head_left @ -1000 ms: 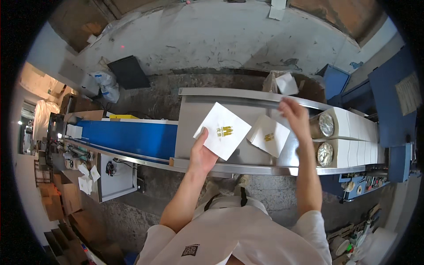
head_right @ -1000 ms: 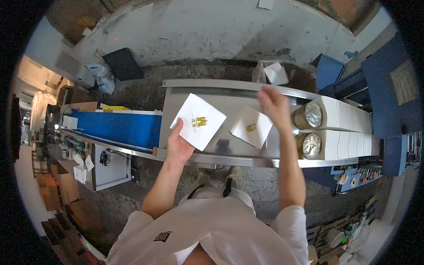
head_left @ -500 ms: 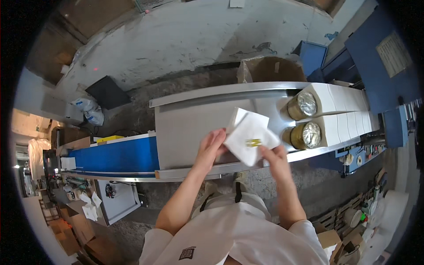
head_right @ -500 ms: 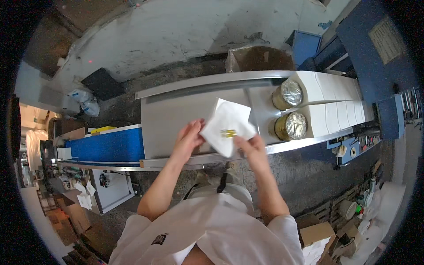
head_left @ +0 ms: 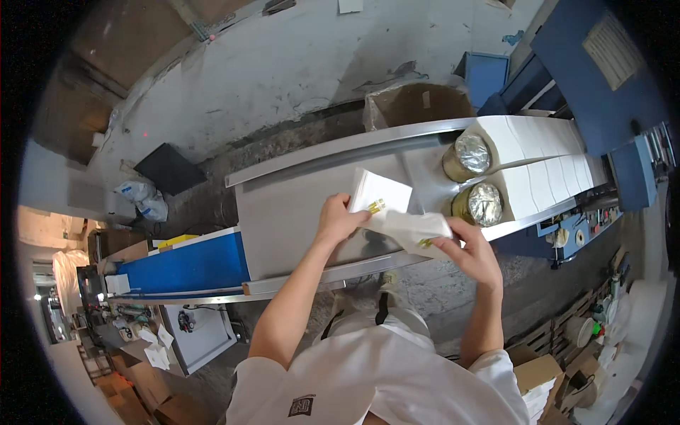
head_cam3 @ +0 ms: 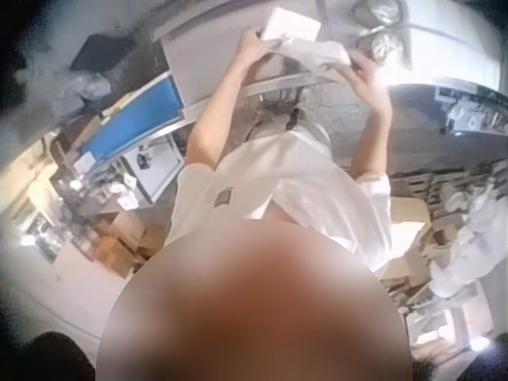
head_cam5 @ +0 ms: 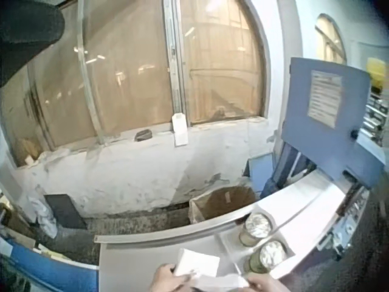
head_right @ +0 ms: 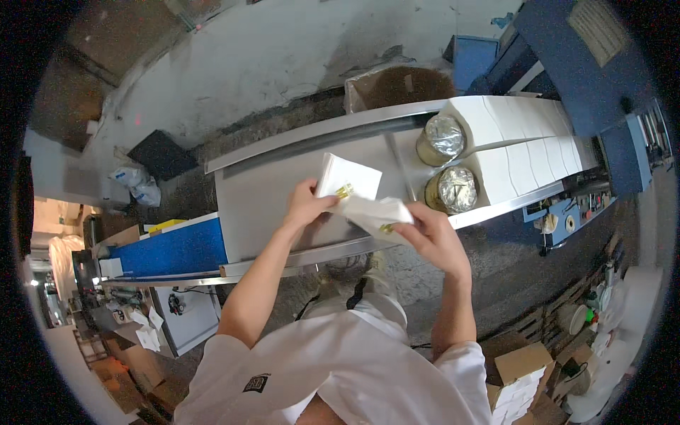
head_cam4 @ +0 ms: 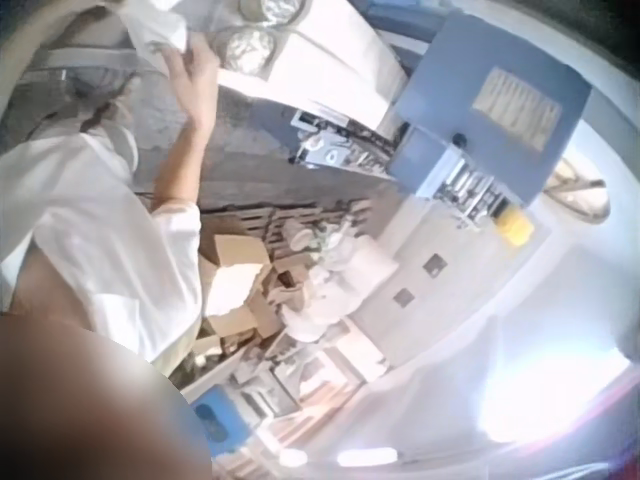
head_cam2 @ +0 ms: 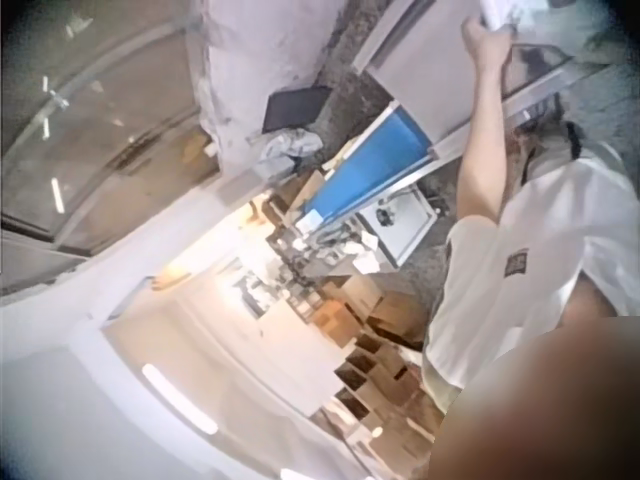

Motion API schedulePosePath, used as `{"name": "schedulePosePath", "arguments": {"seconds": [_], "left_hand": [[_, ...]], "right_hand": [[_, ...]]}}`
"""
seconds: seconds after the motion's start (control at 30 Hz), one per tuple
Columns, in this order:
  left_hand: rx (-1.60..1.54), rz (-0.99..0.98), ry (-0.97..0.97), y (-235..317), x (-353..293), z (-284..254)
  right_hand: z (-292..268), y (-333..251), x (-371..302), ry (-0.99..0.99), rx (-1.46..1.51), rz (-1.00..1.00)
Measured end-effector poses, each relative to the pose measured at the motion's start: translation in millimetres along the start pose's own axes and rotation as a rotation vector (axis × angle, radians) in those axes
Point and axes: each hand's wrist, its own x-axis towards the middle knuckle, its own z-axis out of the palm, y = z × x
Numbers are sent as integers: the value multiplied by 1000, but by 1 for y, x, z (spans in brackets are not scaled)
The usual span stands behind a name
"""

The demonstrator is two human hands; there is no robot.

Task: Packing stacks of manufactured napkins into shipping boxes from a production line.

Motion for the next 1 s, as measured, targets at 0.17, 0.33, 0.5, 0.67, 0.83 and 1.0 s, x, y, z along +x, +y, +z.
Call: {"name": "schedulePosePath", "arguments": {"seconds": [0.17, 0.33, 0.5, 0.67, 0.83, 1.0], "left_hand": [[84, 284, 124, 34, -29, -37], [-156, 340, -243, 44, -37, -39], [-509, 246, -308, 9, -27, -38], [-672, 77, -382, 16, -42, -34], [-913, -138, -328, 19, -56, -14], [-1036, -224, -435, 19, -65, 7]], "right_hand": [[17, -18, 31, -184, -183, -285], [53, -29, 65, -189, -334, -568], [65, -17, 72, -100, 13, -330], [57, -20, 76, -118, 50, -220], [43, -10, 78, -156, 30, -216], [26, 10, 71, -237, 226, -128]]}}
